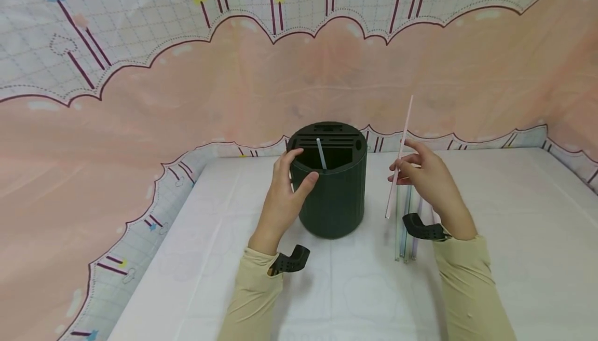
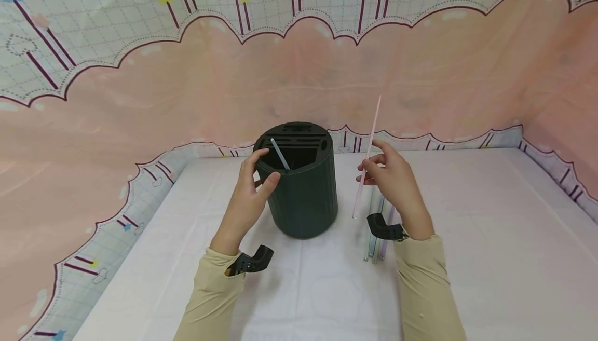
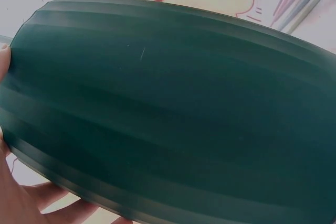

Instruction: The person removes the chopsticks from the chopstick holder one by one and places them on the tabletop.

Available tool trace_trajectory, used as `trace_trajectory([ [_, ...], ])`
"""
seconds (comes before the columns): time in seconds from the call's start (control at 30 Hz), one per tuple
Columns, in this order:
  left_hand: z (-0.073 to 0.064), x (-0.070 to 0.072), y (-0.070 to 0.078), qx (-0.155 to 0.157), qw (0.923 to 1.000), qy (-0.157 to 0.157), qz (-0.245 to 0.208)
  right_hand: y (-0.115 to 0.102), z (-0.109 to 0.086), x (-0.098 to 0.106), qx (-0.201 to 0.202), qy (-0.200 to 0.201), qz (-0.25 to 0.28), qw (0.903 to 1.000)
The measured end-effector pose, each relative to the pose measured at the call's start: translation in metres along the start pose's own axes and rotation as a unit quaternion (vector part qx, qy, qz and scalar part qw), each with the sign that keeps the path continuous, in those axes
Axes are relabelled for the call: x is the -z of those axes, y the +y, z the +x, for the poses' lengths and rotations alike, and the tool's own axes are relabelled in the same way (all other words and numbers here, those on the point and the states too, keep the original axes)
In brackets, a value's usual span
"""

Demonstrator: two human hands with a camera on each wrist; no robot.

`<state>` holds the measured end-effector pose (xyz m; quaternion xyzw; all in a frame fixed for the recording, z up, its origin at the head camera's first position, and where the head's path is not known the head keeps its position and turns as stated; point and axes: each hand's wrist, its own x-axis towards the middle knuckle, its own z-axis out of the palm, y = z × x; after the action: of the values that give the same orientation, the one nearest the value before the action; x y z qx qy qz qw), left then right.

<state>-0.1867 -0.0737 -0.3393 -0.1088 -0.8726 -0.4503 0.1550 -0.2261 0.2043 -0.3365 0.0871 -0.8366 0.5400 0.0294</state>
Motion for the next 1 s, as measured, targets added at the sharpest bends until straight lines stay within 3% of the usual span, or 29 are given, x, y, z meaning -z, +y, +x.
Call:
trace_trajectory([
  [0.33, -0.001, 0.008, -0.003, -0.002, 1.0, -0.001, -0.004, 0.009, 0.005, -0.016, -0.071, -0.084, -0.059, 0.9922],
  [0.63, -0.002, 0.01, -0.007, 0.004, 0.9999, -0.004, -0.009, 0.028, 0.007, -0.031, -0.116, -0.138, -0.072, 0.981],
  [0.83, -0.001, 0.008, -0.006, -0.006, 0.9999, -0.014, -0.004, 0.043, 0.006, -0.036, -0.145, -0.138, -0.122, 0.9721],
  [1.0, -0.001, 0.01, -0.006, -0.007, 0.9999, -0.014, -0.002, 0.05, 0.006, -0.041, -0.135, -0.14, -0.19, 0.9623],
])
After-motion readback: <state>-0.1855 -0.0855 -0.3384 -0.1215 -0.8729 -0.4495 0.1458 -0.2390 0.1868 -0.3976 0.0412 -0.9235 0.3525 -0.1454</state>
